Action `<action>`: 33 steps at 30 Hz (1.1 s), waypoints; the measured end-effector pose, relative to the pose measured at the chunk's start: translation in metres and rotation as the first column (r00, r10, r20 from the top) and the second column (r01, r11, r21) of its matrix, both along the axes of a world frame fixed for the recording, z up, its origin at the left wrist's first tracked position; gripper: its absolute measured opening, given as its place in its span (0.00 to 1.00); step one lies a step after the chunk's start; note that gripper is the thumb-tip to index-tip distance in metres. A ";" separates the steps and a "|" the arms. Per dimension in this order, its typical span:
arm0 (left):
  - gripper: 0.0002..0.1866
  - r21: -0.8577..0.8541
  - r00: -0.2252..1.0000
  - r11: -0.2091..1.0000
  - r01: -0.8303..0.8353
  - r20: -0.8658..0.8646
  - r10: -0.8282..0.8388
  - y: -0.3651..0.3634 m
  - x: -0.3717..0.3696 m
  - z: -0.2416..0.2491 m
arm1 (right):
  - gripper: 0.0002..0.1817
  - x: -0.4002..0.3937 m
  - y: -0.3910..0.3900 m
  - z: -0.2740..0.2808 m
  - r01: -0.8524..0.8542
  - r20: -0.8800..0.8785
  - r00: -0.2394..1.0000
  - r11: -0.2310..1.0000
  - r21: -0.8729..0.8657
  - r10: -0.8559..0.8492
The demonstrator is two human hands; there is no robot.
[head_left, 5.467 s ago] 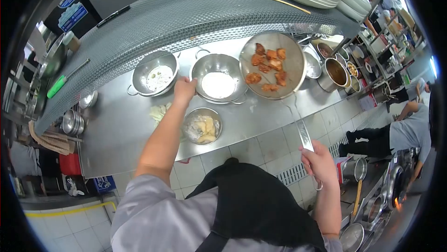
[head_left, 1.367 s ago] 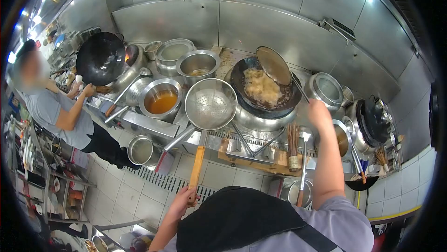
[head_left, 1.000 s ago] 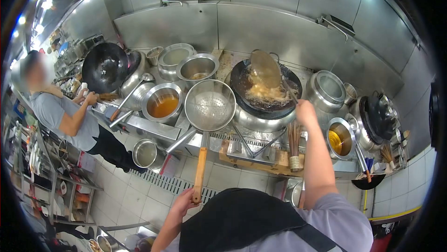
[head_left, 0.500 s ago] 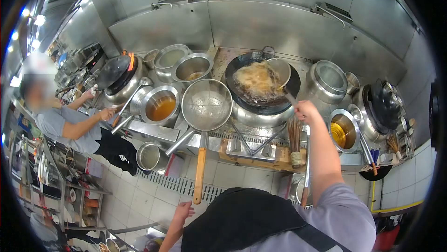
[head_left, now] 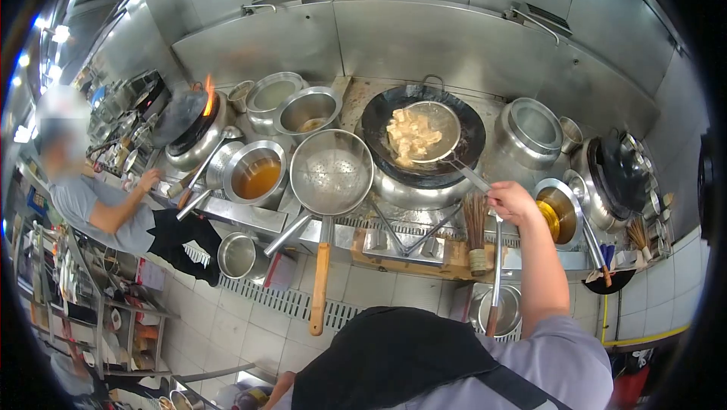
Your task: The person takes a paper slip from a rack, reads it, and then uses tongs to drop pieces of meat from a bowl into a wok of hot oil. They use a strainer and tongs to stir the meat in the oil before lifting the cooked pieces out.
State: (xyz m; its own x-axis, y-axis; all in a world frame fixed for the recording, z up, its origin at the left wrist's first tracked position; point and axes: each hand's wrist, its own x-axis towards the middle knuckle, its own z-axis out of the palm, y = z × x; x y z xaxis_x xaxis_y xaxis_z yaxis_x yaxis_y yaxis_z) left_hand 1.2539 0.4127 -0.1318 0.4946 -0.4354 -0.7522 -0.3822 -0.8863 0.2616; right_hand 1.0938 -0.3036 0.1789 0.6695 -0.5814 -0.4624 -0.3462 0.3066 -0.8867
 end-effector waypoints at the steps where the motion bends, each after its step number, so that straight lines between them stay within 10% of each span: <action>1: 0.14 0.001 1.000 1.000 0.000 -0.002 0.000 0.001 -0.001 -0.002 | 0.05 -0.006 0.000 0.004 -0.005 -0.003 1.000 1.000 -0.002 0.005; 8: 0.13 -0.013 0.994 0.994 0.106 0.014 -0.106 -0.017 0.012 -0.006 | 0.09 -0.013 -0.015 0.015 -0.015 -0.205 0.972 0.834 -0.551 -0.118; 10: 0.12 -0.019 0.981 0.982 0.190 0.052 -0.189 -0.026 0.021 -0.001 | 0.10 -0.003 -0.022 0.022 -0.198 -0.264 0.962 0.485 -0.852 -0.072; 13: 0.12 -0.013 0.958 0.961 0.275 0.095 -0.272 -0.044 0.031 0.019 | 0.12 0.002 -0.022 0.046 -0.287 -0.350 0.929 0.363 -0.886 -0.118; 16: 0.09 -0.025 0.989 0.996 -0.086 0.116 0.088 -0.048 0.035 0.024 | 0.14 0.002 -0.011 0.080 -0.266 -0.311 0.940 0.268 -0.926 -0.138; 18: 0.08 -0.014 0.885 0.894 0.447 0.154 -0.440 -0.031 0.047 -0.012 | 0.16 -0.002 0.002 0.108 -0.254 -0.294 0.945 0.246 -0.935 -0.144; 24: 0.08 -0.002 0.988 0.988 0.152 0.004 -0.152 -0.024 0.026 -0.007 | 0.13 0.041 0.022 0.102 -0.564 -0.657 0.716 0.357 -0.744 -0.238; 28: 0.09 -0.004 0.987 0.987 0.160 0.008 -0.160 -0.008 0.022 -0.021 | 0.14 0.089 0.013 0.050 -0.503 -0.589 0.769 0.333 -0.798 -0.250; 33: 0.10 0.025 0.946 0.953 0.303 0.118 -0.303 -0.016 0.030 -0.018 | 0.13 0.046 0.037 0.131 -0.461 -0.518 0.787 0.238 -0.855 -0.336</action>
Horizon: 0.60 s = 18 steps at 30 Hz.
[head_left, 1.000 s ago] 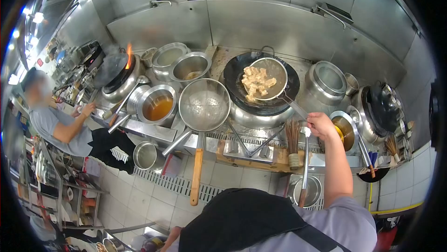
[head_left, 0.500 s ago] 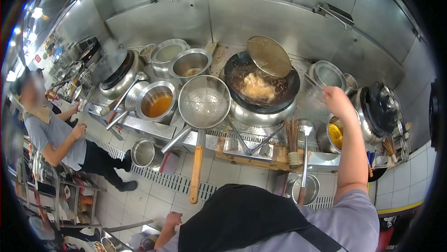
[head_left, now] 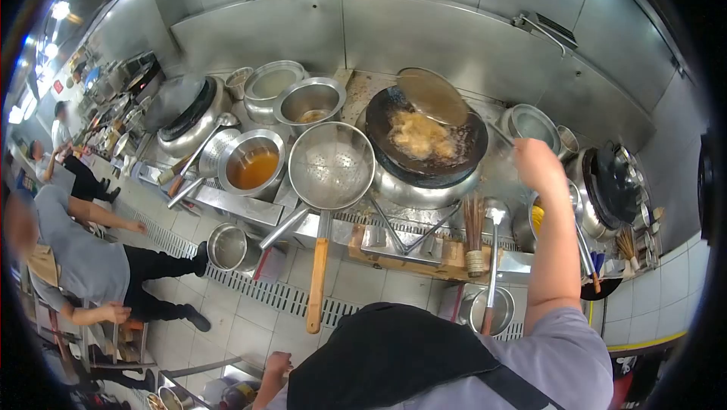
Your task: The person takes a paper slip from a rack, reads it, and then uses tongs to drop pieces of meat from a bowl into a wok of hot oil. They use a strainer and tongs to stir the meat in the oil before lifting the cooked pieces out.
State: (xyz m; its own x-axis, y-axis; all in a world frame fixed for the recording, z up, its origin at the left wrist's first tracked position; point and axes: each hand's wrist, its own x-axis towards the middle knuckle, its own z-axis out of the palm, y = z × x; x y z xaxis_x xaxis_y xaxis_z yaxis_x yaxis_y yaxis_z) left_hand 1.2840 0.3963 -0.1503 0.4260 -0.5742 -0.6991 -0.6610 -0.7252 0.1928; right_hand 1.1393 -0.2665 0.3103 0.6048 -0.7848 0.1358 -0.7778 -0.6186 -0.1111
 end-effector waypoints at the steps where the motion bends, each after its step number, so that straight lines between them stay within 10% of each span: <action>1: 0.11 0.032 0.999 0.999 -0.021 0.036 0.020 -0.004 -0.002 0.006 | 0.14 -0.004 0.007 0.010 0.025 -0.020 1.000 1.000 0.003 -0.025; 2: 0.13 -0.011 0.846 0.857 -0.514 -0.171 0.505 -0.006 -0.006 0.009 | 0.14 0.001 0.001 0.002 0.011 -0.050 0.999 1.000 0.000 -0.011; 3: 0.13 -0.015 0.828 0.842 -0.540 -0.188 0.528 -0.006 -0.009 0.009 | 0.14 0.009 -0.010 -0.013 0.002 -0.078 0.997 1.000 -0.004 -0.002; 5: 0.13 -0.024 0.941 0.947 -0.319 -0.128 0.314 -0.002 -0.014 0.003 | 0.15 0.047 -0.037 -0.059 0.115 -0.244 0.966 0.989 0.097 -0.089; 7: 0.14 -0.030 0.959 0.964 -0.264 -0.116 0.259 0.003 -0.015 -0.004 | 0.14 0.059 -0.030 -0.071 0.113 -0.009 0.994 0.988 0.101 -0.112; 15: 0.15 -0.058 0.946 0.947 -0.316 -0.100 0.309 0.001 -0.024 0.004 | 0.15 -0.009 -0.110 -0.046 0.028 0.107 0.994 0.998 -0.047 -0.023; 18: 0.16 -0.063 0.950 0.951 -0.303 -0.098 0.296 0.013 -0.035 -0.004 | 0.14 -0.028 -0.176 -0.116 -0.009 0.138 0.990 1.000 -0.027 0.012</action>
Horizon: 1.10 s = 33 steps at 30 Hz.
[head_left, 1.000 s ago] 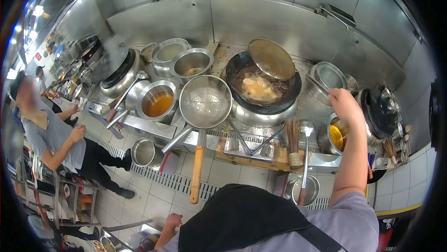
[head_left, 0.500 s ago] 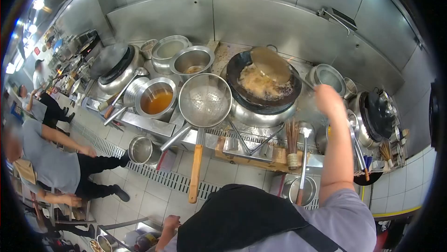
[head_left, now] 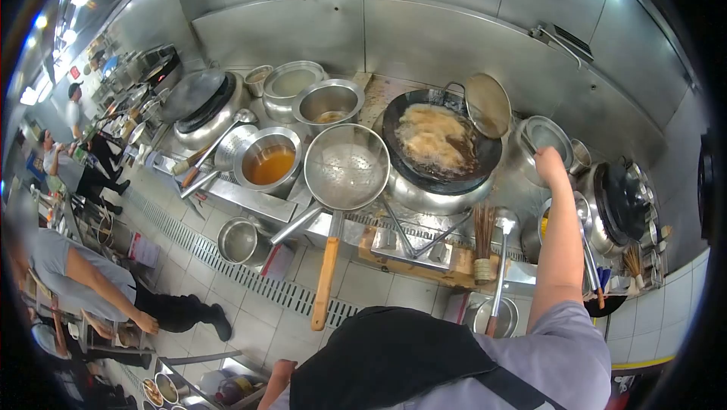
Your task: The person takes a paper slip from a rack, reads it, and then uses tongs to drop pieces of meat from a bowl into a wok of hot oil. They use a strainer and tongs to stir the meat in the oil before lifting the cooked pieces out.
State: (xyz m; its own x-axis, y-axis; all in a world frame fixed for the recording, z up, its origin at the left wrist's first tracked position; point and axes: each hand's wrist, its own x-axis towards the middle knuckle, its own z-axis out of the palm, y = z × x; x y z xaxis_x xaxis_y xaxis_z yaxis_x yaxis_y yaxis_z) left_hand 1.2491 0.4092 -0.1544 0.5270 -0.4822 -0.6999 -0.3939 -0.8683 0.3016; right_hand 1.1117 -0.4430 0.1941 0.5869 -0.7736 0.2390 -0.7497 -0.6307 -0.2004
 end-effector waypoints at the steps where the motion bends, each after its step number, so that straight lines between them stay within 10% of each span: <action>1: 0.16 -0.001 1.000 1.000 0.006 0.000 -0.006 0.005 -0.004 -0.005 | 0.12 -0.002 -0.008 -0.020 -0.028 0.016 0.999 1.000 0.007 0.028; 2: 0.16 -0.003 1.000 1.000 0.009 0.000 -0.009 0.010 -0.008 -0.010 | 0.12 -0.001 -0.002 -0.030 -0.038 0.015 0.999 0.999 0.014 0.038; 4: 0.17 -0.001 1.000 1.000 0.020 0.004 -0.020 0.024 -0.017 -0.025 | 0.10 0.004 0.017 -0.051 0.026 0.241 0.914 0.639 0.769 -0.326; 9: 0.18 -0.037 0.960 0.980 0.198 0.211 -0.186 0.056 -0.032 -0.109 | 0.07 0.021 0.082 -0.070 -0.231 0.330 0.858 0.278 0.932 -0.395; 11: 0.14 0.238 0.888 0.971 -0.023 -0.442 0.129 0.051 -0.012 -0.111 | 0.04 0.028 0.098 -0.070 -0.283 0.327 0.831 0.162 0.945 -0.450; 13: 0.11 0.098 0.970 0.991 -0.092 -0.217 0.111 0.030 0.002 -0.055 | 0.02 0.024 0.105 -0.068 -0.336 0.317 0.848 0.032 0.941 -0.424; 14: 0.09 0.029 0.989 0.994 -0.107 -0.095 0.110 -0.006 0.011 0.020 | 0.03 0.021 0.112 -0.062 -0.351 0.328 0.841 0.027 0.936 -0.431; 17: 0.07 0.084 0.956 0.954 0.288 0.031 -0.291 -0.025 0.033 0.021 | 0.03 0.002 0.115 -0.057 -0.392 0.351 0.844 -0.022 0.919 -0.406; 20: 0.07 -0.023 0.925 0.932 0.361 0.135 -0.355 -0.033 0.043 0.018 | 0.04 -0.018 0.121 -0.046 -0.385 0.363 0.847 0.023 0.923 -0.389; 21: 0.07 -0.025 0.924 0.931 0.364 0.134 -0.357 -0.041 0.041 0.028 | 0.06 -0.023 0.126 -0.039 -0.370 0.361 0.855 0.050 0.928 -0.373; 23: 0.08 0.092 0.983 0.983 -0.158 -0.082 0.165 -0.069 0.031 0.076 | 0.05 -0.033 0.137 -0.025 -0.352 0.371 0.859 0.117 0.929 -0.353; 27: 0.10 -0.051 0.967 0.966 0.253 0.022 -0.252 -0.023 0.022 0.023 | 0.07 -0.048 0.151 -0.007 -0.306 0.383 0.875 0.273 0.912 -0.297; 33: 0.09 0.030 0.993 0.994 0.108 -0.049 -0.107 -0.005 0.013 0.018 | 0.09 -0.045 0.156 -0.011 -0.242 0.451 0.848 0.552 0.798 -0.280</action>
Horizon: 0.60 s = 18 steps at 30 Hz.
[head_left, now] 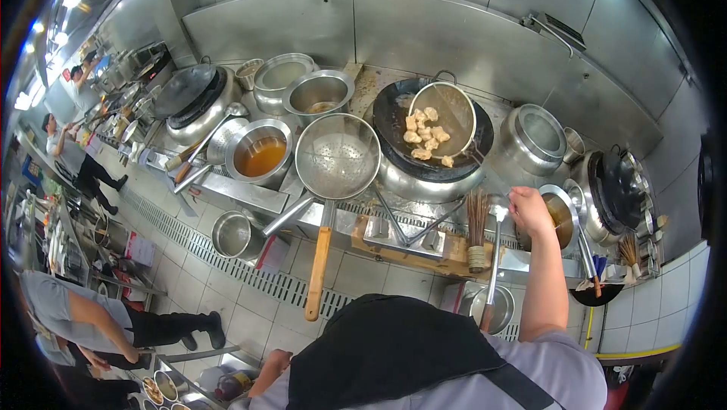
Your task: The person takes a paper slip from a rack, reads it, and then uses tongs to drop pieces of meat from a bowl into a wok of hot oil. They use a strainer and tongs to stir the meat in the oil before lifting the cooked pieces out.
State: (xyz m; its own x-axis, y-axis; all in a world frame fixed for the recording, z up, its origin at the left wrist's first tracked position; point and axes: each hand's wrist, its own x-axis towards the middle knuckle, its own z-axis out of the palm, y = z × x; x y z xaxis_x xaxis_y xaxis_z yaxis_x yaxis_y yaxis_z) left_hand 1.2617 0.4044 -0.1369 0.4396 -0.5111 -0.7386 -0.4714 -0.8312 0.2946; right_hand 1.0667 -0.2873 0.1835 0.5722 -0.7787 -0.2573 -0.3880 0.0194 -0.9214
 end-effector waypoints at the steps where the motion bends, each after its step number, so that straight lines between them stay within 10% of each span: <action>1: 0.09 0.001 1.000 1.000 0.002 -0.001 -0.002 0.001 0.001 -0.001 | 0.09 0.004 -0.004 -0.003 0.000 -0.001 1.000 1.000 0.001 0.000; 7: 0.09 0.036 0.971 0.972 -0.232 -0.053 0.233 -0.017 0.008 0.020 | 0.11 0.027 -0.031 0.013 -0.152 -0.267 0.963 0.736 -0.660 -0.041; 9: 0.09 0.053 0.958 0.961 -0.271 -0.076 0.275 -0.015 0.010 0.009 | 0.11 0.025 -0.037 0.028 -0.124 -0.238 0.970 0.721 -0.682 -0.058; 11: 0.09 -0.143 0.977 0.970 0.198 0.113 -0.183 0.011 0.018 -0.044 | 0.11 0.017 -0.038 0.049 -0.040 -0.173 0.980 0.764 -0.644 -0.095; 18: 0.13 -0.041 0.998 0.998 -0.040 0.051 0.043 0.014 -0.001 -0.010 | 0.09 -0.030 -0.033 0.078 0.362 -0.027 0.910 0.824 -0.435 -0.414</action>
State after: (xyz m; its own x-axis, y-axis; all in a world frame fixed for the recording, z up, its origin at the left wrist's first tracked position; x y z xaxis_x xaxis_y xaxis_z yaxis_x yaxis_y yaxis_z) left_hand 1.2605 0.4185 -0.1470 0.4985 -0.5199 -0.6937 -0.4524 -0.8386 0.3034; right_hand 1.0365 -0.3206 0.2617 0.1863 -0.9782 0.0919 -0.5325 -0.1791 -0.8273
